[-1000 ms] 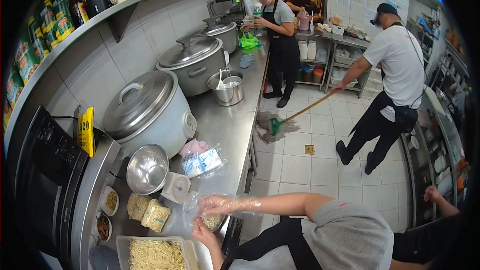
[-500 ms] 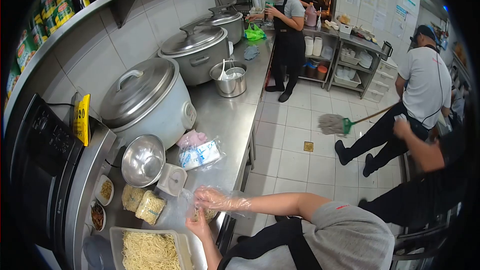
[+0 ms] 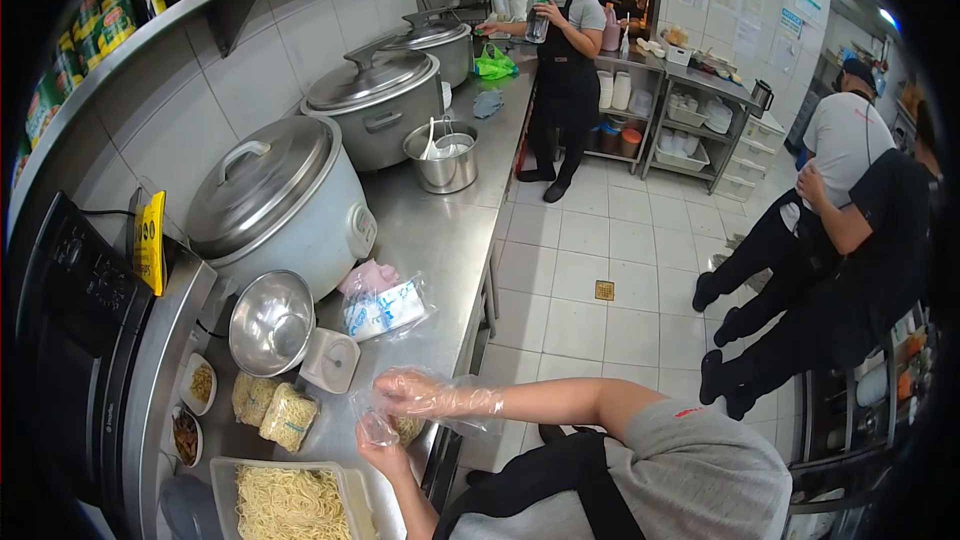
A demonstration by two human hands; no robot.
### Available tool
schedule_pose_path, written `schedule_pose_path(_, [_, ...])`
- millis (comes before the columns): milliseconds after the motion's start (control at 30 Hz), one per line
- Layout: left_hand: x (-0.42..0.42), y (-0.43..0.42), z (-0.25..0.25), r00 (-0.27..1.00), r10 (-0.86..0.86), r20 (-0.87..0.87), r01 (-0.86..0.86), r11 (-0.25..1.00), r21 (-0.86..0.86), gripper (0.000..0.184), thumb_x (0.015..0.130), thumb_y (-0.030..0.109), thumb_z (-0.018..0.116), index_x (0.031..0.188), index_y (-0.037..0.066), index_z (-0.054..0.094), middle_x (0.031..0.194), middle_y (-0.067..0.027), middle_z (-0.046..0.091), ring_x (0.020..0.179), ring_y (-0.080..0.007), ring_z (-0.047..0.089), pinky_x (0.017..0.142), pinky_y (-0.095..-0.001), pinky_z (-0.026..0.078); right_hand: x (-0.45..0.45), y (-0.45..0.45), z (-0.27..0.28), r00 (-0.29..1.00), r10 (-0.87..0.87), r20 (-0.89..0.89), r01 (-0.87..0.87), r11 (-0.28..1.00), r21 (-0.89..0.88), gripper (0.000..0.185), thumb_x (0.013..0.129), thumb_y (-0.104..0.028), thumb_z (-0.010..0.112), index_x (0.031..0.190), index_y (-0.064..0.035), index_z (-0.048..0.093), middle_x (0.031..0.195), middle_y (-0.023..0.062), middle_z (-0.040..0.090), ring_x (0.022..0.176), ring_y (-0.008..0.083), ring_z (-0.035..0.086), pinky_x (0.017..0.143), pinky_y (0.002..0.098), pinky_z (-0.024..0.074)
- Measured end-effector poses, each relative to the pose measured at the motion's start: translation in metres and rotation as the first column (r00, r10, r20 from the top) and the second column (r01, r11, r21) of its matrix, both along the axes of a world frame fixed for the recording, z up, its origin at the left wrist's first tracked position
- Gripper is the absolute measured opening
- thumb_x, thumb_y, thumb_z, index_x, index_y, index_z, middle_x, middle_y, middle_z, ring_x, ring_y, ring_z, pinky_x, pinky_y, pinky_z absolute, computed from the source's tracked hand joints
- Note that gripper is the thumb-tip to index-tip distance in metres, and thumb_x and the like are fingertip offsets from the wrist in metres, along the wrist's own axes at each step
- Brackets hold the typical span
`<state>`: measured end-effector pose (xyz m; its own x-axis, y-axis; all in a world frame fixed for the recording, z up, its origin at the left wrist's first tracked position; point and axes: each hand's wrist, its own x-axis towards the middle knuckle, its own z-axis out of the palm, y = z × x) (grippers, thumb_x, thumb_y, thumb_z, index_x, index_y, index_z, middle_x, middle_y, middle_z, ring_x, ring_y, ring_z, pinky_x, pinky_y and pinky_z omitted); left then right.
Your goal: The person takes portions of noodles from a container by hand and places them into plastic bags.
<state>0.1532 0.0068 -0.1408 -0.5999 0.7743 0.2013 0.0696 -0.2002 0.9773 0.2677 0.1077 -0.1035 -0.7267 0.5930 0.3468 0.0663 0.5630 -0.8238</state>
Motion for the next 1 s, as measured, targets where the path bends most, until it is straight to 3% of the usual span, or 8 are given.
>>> schedule_pose_path(133, [-0.014,0.002,-0.022,0.988,-0.016,-0.153,0.022,0.999,0.036,0.009,0.079,0.006,0.059,0.084,-0.001,0.059,0.078,-0.0032,0.058,0.072,-0.0111,0.053,0.067,-0.0255,0.043,0.031,0.016,0.032,0.987,0.136,-0.086,-0.144,0.984,-0.102,0.052,0.082,-0.037,0.057,0.118,-0.0018,0.044,0.107,0.0128,0.053,0.101,0.0245,0.051,0.09,0.0349,0.0403])
schedule_pose_path(300, [-0.006,0.004,-0.01,0.988,0.04,-0.151,-0.038,0.999,0.014,0.008,0.082,0.006,0.059,0.084,-0.001,0.06,0.074,-0.0019,0.06,0.068,-0.0085,0.052,0.062,-0.0237,0.042,0.168,0.076,0.108,0.969,-0.248,0.001,0.247,0.964,-0.097,0.045,0.083,-0.036,0.057,0.113,-0.0023,0.051,0.106,0.0122,0.057,0.101,0.0223,0.054,0.087,0.0352,0.0439])
schedule_pose_path(367, [-0.013,0.006,-0.019,0.975,0.016,-0.223,-0.01,1.0,0.026,0.008,0.081,0.006,0.06,0.084,-0.001,0.06,0.076,-0.0026,0.061,0.068,-0.0091,0.053,0.063,-0.0239,0.042,0.239,0.081,0.143,0.837,-0.546,-0.036,0.547,0.832,0.091,0.039,0.082,-0.034,0.059,0.106,-0.0032,0.057,0.101,0.0095,0.059,0.095,0.0196,0.056,0.084,0.0344,0.0458])
schedule_pose_path(400, [-0.013,0.008,-0.021,0.974,0.01,-0.226,-0.004,1.0,0.028,0.008,0.081,0.006,0.06,0.084,-0.001,0.06,0.076,-0.0026,0.061,0.068,-0.0091,0.053,0.063,-0.0239,0.042,0.27,0.074,0.16,0.787,-0.572,-0.232,0.582,0.813,-0.029,0.034,0.083,-0.03,0.059,0.103,-0.003,0.058,0.096,0.0073,0.06,0.09,0.018,0.057,0.081,0.0325,0.047])
schedule_pose_path(467, [-0.014,0.008,-0.023,0.979,0.028,-0.203,-0.03,1.0,-0.007,0.01,0.08,0.005,0.06,0.087,-0.002,0.059,0.079,-0.0039,0.061,0.071,-0.0101,0.053,0.065,-0.0251,0.043,0.336,0.041,0.204,0.506,-0.829,-0.239,0.862,0.481,0.159,0.029,0.084,-0.027,0.058,0.1,-0.0033,0.059,0.092,0.0059,0.061,0.083,0.0143,0.058,0.078,0.0286,0.0476])
schedule_pose_path(567, [-0.014,0.009,-0.021,0.992,0.013,-0.123,-0.019,0.999,-0.044,0.013,0.077,0.0,0.057,0.089,-0.002,0.058,0.085,-0.0074,0.059,0.077,-0.0143,0.054,0.072,-0.0284,0.043,0.405,-0.027,0.244,0.234,-0.768,-0.596,0.936,0.344,-0.075,0.03,0.086,-0.029,0.055,0.1,-0.0036,0.06,0.091,0.0072,0.062,0.079,0.0136,0.059,0.074,0.0268,0.0465])
schedule_pose_path(767, [-0.007,0.013,-0.012,0.994,0.023,-0.108,-0.023,1.0,0.0,0.013,0.076,0.0,0.056,0.089,-0.003,0.057,0.083,-0.0074,0.06,0.075,-0.0139,0.054,0.07,-0.0276,0.043,0.49,-0.138,0.226,-0.037,-0.448,-0.893,0.869,0.427,-0.25,0.021,0.089,-0.02,0.051,0.097,-0.0018,0.057,0.09,0.0063,0.06,0.08,0.0147,0.057,0.075,0.0278,0.046])
schedule_pose_path(1000, [-0.012,0.013,-0.012,0.996,-0.016,-0.083,0.011,0.998,-0.063,0.013,0.076,-0.002,0.054,0.088,-0.003,0.057,0.081,-0.0077,0.06,0.074,-0.013,0.055,0.068,-0.0268,0.044,0.448,-0.115,0.143,0.012,-0.763,-0.646,0.862,0.335,-0.381,0.015,0.088,-0.019,0.052,0.082,-0.0054,0.055,0.073,0.003,0.056,0.066,0.0102,0.055,0.061,0.0232,0.0452])
